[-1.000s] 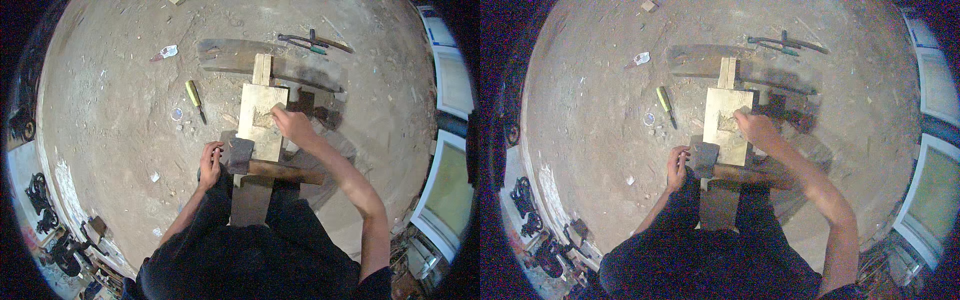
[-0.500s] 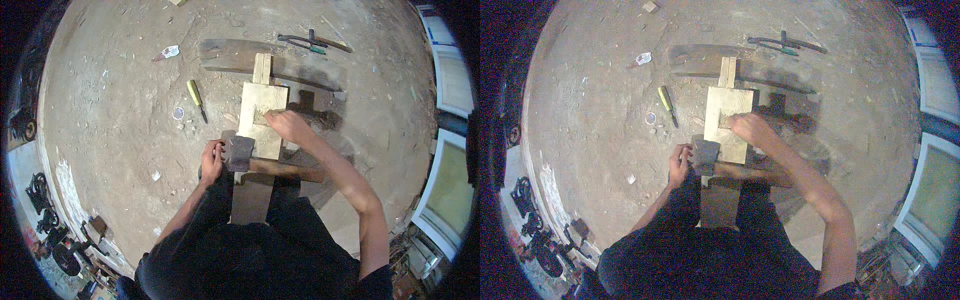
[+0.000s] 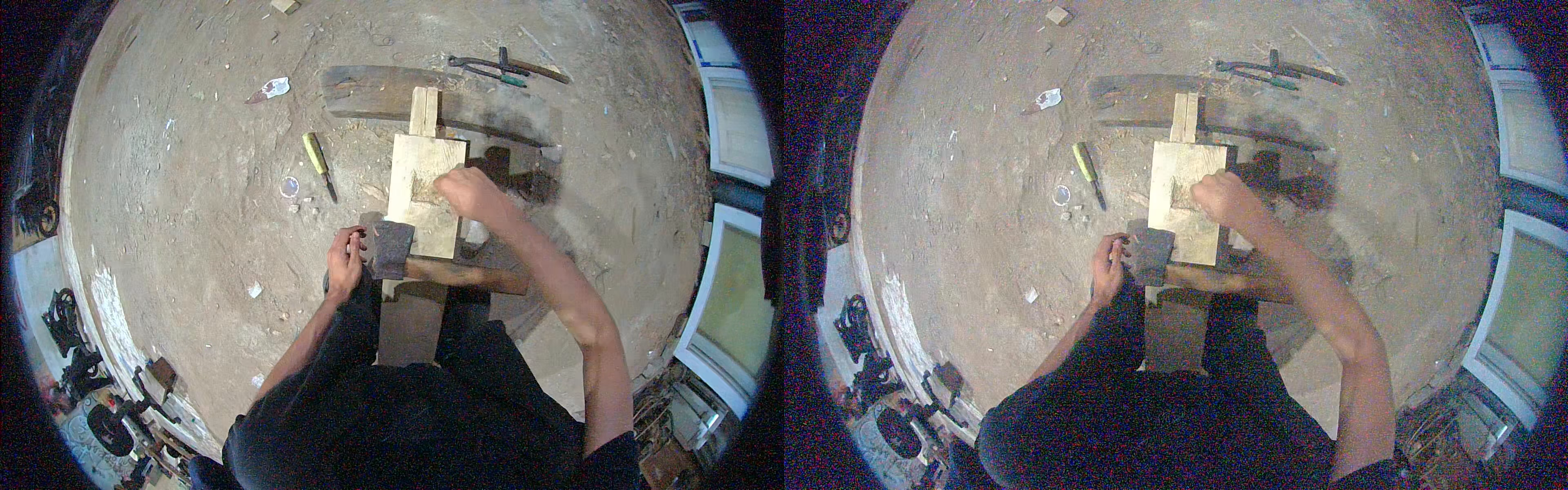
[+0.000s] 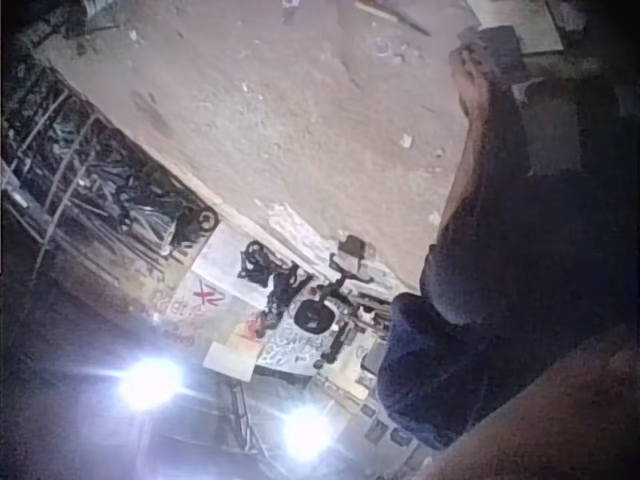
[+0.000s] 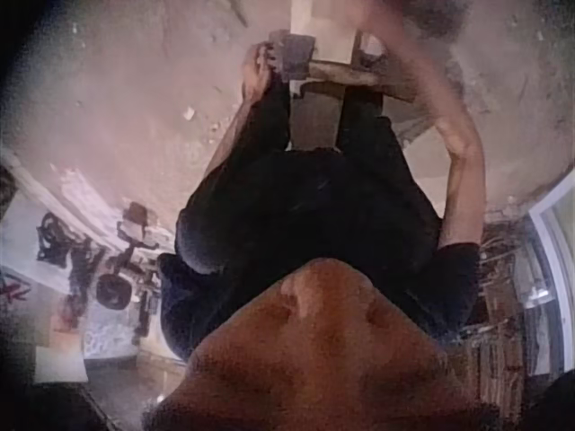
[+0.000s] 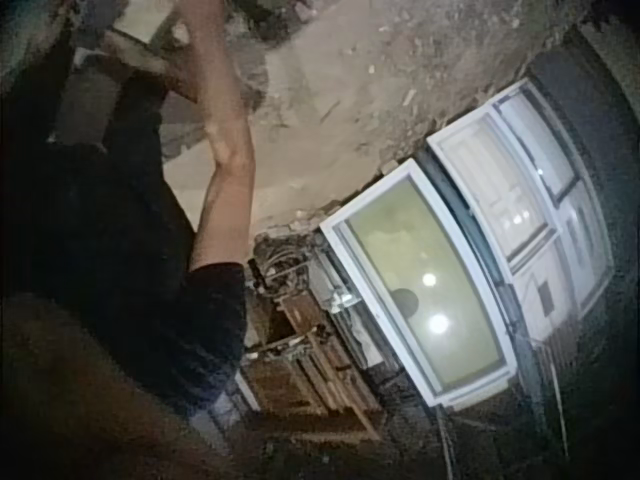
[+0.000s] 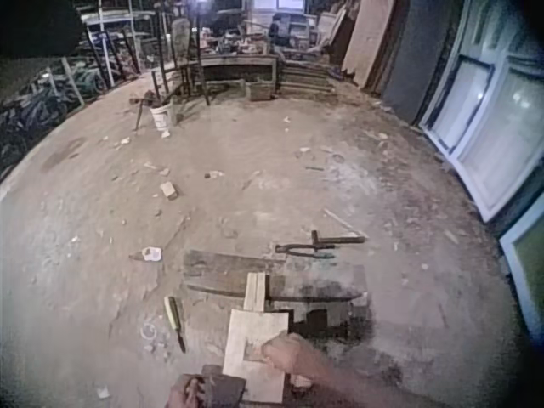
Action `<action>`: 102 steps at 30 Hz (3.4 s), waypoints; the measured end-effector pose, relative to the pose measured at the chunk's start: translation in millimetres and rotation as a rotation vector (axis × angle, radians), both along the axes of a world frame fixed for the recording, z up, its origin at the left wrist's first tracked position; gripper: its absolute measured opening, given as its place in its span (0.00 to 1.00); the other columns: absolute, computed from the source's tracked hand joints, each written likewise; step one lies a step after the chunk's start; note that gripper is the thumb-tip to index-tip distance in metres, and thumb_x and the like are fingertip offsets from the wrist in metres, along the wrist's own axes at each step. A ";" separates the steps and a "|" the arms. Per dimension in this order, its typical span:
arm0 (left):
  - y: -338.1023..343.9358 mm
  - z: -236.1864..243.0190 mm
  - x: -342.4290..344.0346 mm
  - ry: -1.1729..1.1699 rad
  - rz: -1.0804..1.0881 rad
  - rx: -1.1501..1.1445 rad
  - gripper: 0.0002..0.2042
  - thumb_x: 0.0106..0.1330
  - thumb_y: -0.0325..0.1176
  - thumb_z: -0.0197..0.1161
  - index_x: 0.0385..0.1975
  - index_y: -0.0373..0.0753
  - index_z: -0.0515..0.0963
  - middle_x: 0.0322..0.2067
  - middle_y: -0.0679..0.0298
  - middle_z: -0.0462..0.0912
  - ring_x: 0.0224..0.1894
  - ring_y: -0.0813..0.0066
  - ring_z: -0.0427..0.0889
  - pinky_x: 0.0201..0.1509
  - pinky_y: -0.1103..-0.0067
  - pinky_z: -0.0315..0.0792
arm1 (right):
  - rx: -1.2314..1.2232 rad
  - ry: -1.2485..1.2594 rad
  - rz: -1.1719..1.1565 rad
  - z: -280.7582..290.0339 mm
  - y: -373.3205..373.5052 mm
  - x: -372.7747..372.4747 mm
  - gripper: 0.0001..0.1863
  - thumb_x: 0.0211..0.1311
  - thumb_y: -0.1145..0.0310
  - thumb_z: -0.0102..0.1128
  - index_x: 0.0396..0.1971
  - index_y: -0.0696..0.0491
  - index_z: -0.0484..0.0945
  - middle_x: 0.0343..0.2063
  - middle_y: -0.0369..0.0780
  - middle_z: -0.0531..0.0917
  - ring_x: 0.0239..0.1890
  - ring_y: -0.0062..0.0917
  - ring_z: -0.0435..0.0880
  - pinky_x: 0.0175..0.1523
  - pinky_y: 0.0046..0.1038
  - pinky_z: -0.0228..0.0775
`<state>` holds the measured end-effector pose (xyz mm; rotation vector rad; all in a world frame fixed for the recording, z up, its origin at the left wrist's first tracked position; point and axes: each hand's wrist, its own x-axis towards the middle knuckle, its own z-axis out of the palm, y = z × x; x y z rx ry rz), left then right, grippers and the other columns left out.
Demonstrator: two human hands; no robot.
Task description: The person strikes a metal chisel with an axe to remove wood from a rectangular slot in a wooden beam.
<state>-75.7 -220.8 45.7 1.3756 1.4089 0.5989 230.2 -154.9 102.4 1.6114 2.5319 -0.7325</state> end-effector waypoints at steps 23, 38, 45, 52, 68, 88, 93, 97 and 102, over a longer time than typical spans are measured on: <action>0.1 -0.5 1.6 -0.006 0.017 -0.038 0.14 0.76 0.39 0.49 0.49 0.36 0.76 0.39 0.60 0.81 0.33 0.75 0.81 0.32 0.78 0.76 | -0.021 0.308 -0.038 -14.3 10.6 -4.7 0.12 0.65 0.58 0.56 0.35 0.50 0.82 0.31 0.45 0.85 0.35 0.43 0.86 0.43 0.45 0.78; -0.1 -2.9 -0.2 -0.019 0.023 -0.084 0.16 0.76 0.42 0.49 0.49 0.36 0.75 0.38 0.61 0.81 0.34 0.75 0.79 0.35 0.78 0.73 | -0.033 0.265 -0.023 -15.8 2.2 -13.6 0.05 0.57 0.69 0.58 0.32 0.52 0.79 0.26 0.45 0.84 0.33 0.43 0.85 0.36 0.44 0.77; -0.2 -8.6 -4.6 0.007 0.019 0.006 0.15 0.76 0.40 0.50 0.47 0.35 0.77 0.37 0.59 0.83 0.32 0.77 0.80 0.32 0.79 0.75 | 0.043 0.146 -0.075 -5.2 -2.6 -22.8 0.06 0.57 0.72 0.56 0.32 0.52 0.80 0.28 0.47 0.85 0.33 0.42 0.86 0.38 0.46 0.78; 0.3 2.3 3.9 0.002 0.072 -0.072 0.14 0.76 0.39 0.51 0.46 0.34 0.78 0.36 0.60 0.82 0.30 0.78 0.80 0.30 0.79 0.76 | 0.099 0.139 -0.081 -7.1 -0.5 -27.0 0.05 0.53 0.74 0.59 0.31 0.56 0.79 0.26 0.48 0.84 0.33 0.44 0.86 0.38 0.45 0.78; -0.1 -6.6 -2.0 -0.004 0.057 -0.066 0.15 0.76 0.39 0.50 0.46 0.34 0.77 0.35 0.60 0.83 0.30 0.77 0.80 0.30 0.79 0.76 | 0.000 0.246 -0.035 2.8 6.7 -36.7 0.08 0.60 0.70 0.57 0.35 0.55 0.82 0.28 0.49 0.85 0.34 0.44 0.86 0.43 0.46 0.77; -1.0 -6.8 -1.3 0.002 0.049 -0.033 0.15 0.76 0.40 0.49 0.44 0.34 0.78 0.35 0.60 0.83 0.30 0.77 0.80 0.31 0.78 0.74 | 0.112 0.250 -0.080 -13.5 -6.4 -20.4 0.09 0.62 0.68 0.55 0.42 0.52 0.74 0.37 0.44 0.79 0.42 0.41 0.83 0.42 0.39 0.78; 0.0 -4.7 1.3 0.000 0.042 -0.053 0.16 0.76 0.40 0.50 0.44 0.33 0.78 0.35 0.59 0.83 0.30 0.76 0.80 0.30 0.78 0.75 | 0.092 0.512 -0.180 -18.5 -4.7 -19.4 0.08 0.63 0.68 0.57 0.39 0.53 0.74 0.33 0.45 0.80 0.40 0.44 0.81 0.43 0.44 0.73; -0.3 -4.3 -0.3 -0.007 0.055 -0.075 0.16 0.76 0.40 0.50 0.44 0.33 0.78 0.35 0.59 0.82 0.30 0.75 0.80 0.31 0.78 0.76 | 0.017 0.450 -0.151 -10.8 1.2 -21.4 0.06 0.62 0.69 0.58 0.36 0.54 0.73 0.32 0.45 0.80 0.40 0.44 0.81 0.44 0.45 0.72; -0.3 -3.4 0.2 0.002 0.049 -0.072 0.16 0.76 0.40 0.50 0.44 0.34 0.78 0.34 0.59 0.82 0.30 0.75 0.80 0.30 0.78 0.76 | 0.038 0.433 -0.210 -15.1 0.5 -23.4 0.07 0.59 0.73 0.57 0.36 0.54 0.71 0.32 0.46 0.80 0.40 0.45 0.81 0.43 0.45 0.72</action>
